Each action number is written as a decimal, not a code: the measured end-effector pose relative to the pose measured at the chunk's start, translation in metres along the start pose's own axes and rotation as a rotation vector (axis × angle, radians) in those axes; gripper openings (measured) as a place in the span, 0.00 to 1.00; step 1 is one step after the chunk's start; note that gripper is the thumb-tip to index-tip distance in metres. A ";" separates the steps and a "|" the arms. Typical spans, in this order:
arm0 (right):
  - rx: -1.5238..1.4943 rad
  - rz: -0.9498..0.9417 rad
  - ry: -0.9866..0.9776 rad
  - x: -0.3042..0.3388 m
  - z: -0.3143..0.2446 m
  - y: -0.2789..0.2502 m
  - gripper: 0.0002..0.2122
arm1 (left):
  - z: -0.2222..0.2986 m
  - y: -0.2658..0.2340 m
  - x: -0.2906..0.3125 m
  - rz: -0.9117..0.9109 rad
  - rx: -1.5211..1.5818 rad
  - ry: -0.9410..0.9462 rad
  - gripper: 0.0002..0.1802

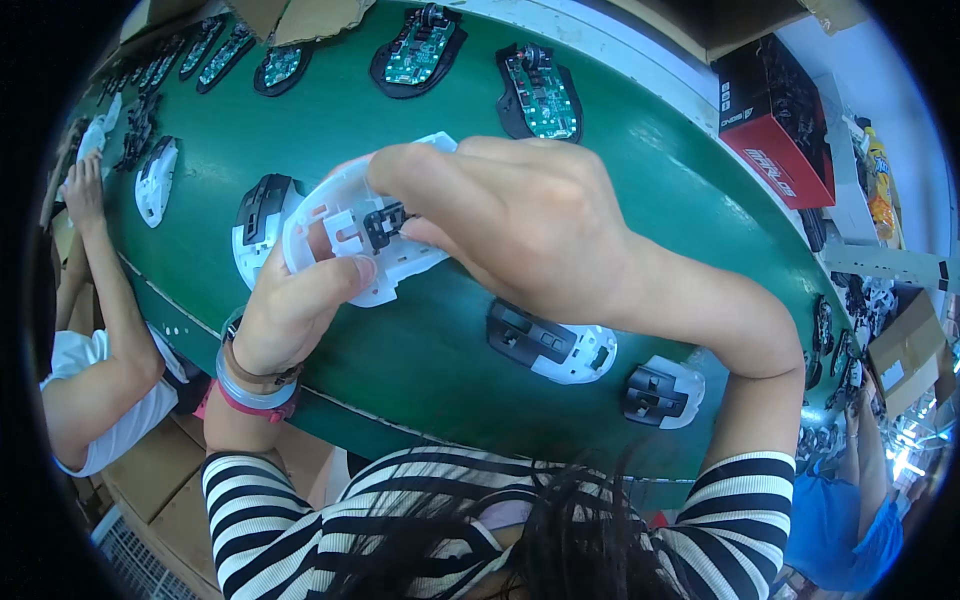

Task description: The person assembles white plastic electronic housings by inserting small black components into them. They repeatedly pick up a housing, insert a component, and place the housing back on the green table. The task is performed one unit at a time in a repetitive sequence.

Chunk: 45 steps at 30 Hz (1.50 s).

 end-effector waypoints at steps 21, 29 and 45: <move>0.045 -0.245 -0.071 -0.002 -0.009 -0.012 0.25 | -0.004 -0.012 0.008 0.101 -0.159 -0.033 0.22; 0.007 -0.270 0.111 -0.001 -0.015 0.001 0.25 | -0.004 -0.004 0.005 0.269 -0.190 0.185 0.15; 0.515 -0.285 -0.091 -0.006 -0.023 0.016 0.16 | -0.014 -0.016 0.009 0.336 -0.025 0.244 0.14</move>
Point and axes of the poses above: each hand's wrist, its own x-axis away from the middle knuckle, its own y-axis out of the palm, z = x × y, the point moved 4 cm from there along -x, towards the middle knuckle, and after that the axes turned 5 degrees about x, right-handed, at the moved point
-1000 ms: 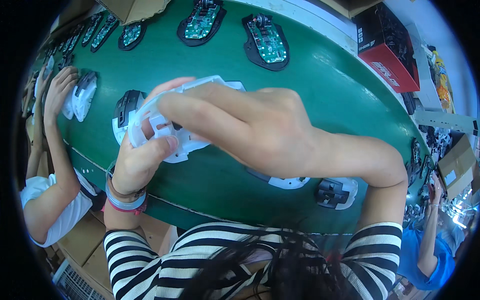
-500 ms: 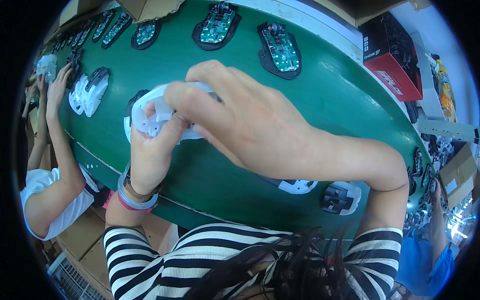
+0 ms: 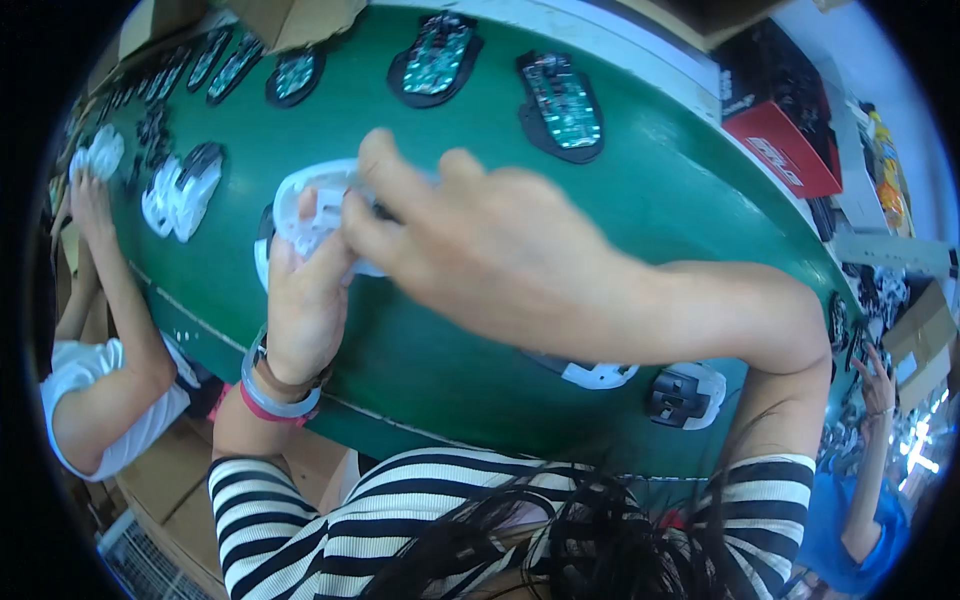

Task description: The person assembles white plastic electronic housings by inserting small black components into them. They repeatedly pick up a housing, insert a component, and place the housing back on the green table. The task is performed one unit at a time in a repetitive sequence.

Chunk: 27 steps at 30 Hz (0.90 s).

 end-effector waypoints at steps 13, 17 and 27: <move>0.412 -0.401 1.054 0.192 0.344 -0.041 0.19 | -0.004 0.015 -0.016 -0.331 0.281 -0.472 0.43; 0.320 -0.405 1.079 0.236 0.379 0.008 0.22 | -0.010 0.004 -0.006 -0.559 0.304 -0.531 0.52; 0.211 0.157 1.040 0.201 0.313 -0.048 0.10 | -0.018 0.009 -0.017 -0.426 0.296 -0.494 0.46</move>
Point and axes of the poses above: each hand's wrist, its own x-axis away from the middle knuckle, its own y-axis out of the palm, z = x × y, the point moved 4 cm from there along -x, towards the middle knuckle, and after that the axes turned 5 degrees about x, right-handed, at the moved point
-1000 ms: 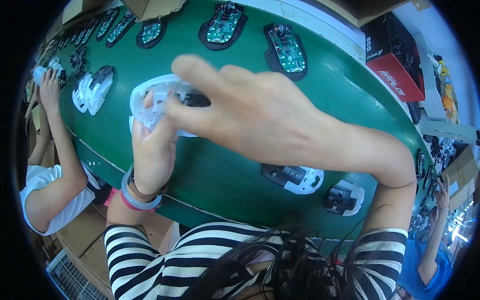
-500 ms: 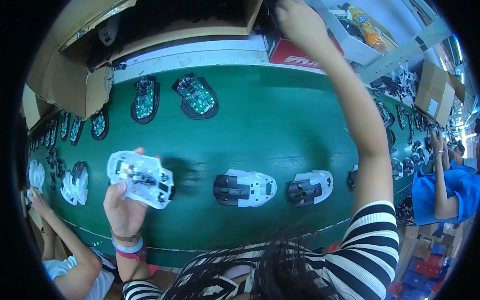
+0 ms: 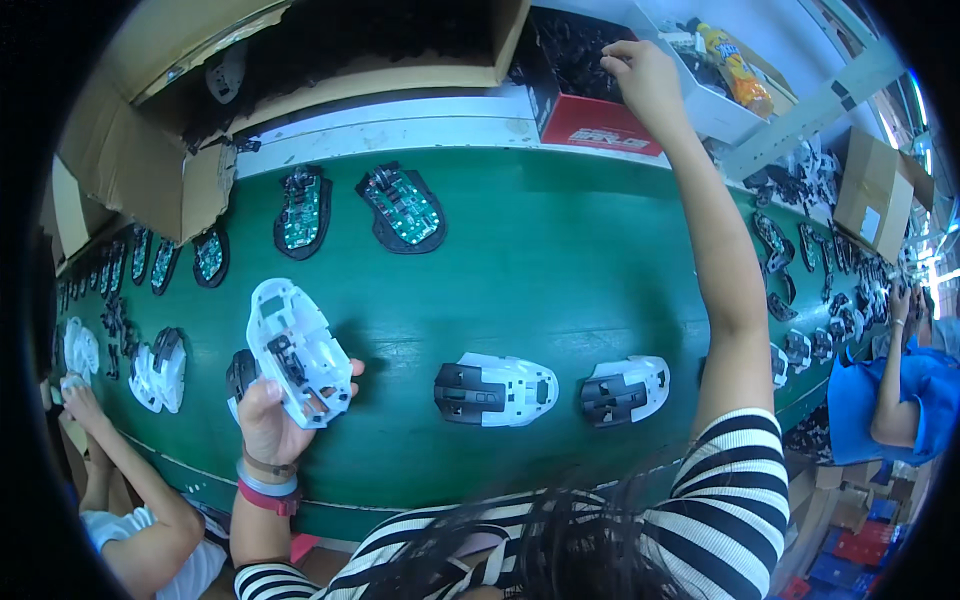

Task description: The person assembles white plastic electronic housings by inserting small black components into them. They repeatedly pick up a housing, insert a component, and place the housing back on the green table. The task is performed one unit at a time in a repetitive sequence.

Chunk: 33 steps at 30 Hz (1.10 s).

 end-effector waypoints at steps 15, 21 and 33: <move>-1.181 -0.949 -0.089 0.118 -0.308 -0.031 0.10 | 0.037 0.004 0.004 0.184 -0.514 0.243 0.35; -0.775 -0.647 -0.861 0.120 -0.333 -0.038 0.18 | 0.044 -0.010 0.008 0.141 -0.576 0.159 0.46; -0.676 -0.557 -1.171 0.133 -0.353 -0.019 0.14 | 0.047 -0.013 0.010 0.102 -0.702 0.138 0.36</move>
Point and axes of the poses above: each hand's wrist, its own x-axis away from the middle knuckle, its own y-axis out of the palm, z = x × y, the point moved 4 cm from there along -x, towards the middle knuckle, and after that the axes turned 5 degrees about x, right-handed, at the moved point
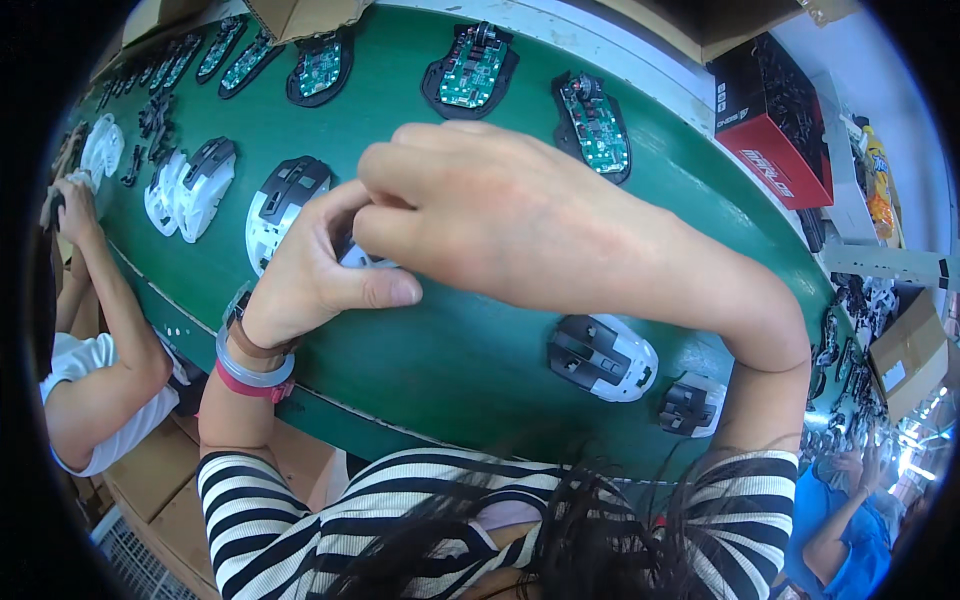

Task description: The person assembles white plastic electronic housings by inserting small black components into them. They repeatedly pick up a housing, insert a component, and place the housing back on the green table. The task is performed one unit at a time in a repetitive sequence.

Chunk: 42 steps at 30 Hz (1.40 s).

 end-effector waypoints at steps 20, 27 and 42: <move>-0.262 0.082 0.562 0.059 0.025 -0.010 0.23 | 0.004 0.024 0.023 -0.375 -0.573 0.316 0.35; 0.811 0.376 1.102 0.109 0.275 -0.051 0.14 | 0.021 0.055 0.009 -0.344 -0.812 0.490 0.47; -0.288 0.740 0.886 0.102 0.197 -0.043 0.20 | 0.008 -0.049 0.052 0.455 0.091 0.154 0.32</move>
Point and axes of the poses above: each hand's wrist, its own x-axis away from the middle knuckle, its own y-axis out of the palm, z = x × y, the point moved 4 cm from there along -x, towards the middle knuckle, and after that the axes turned 5 degrees about x, right-handed, at the moved point
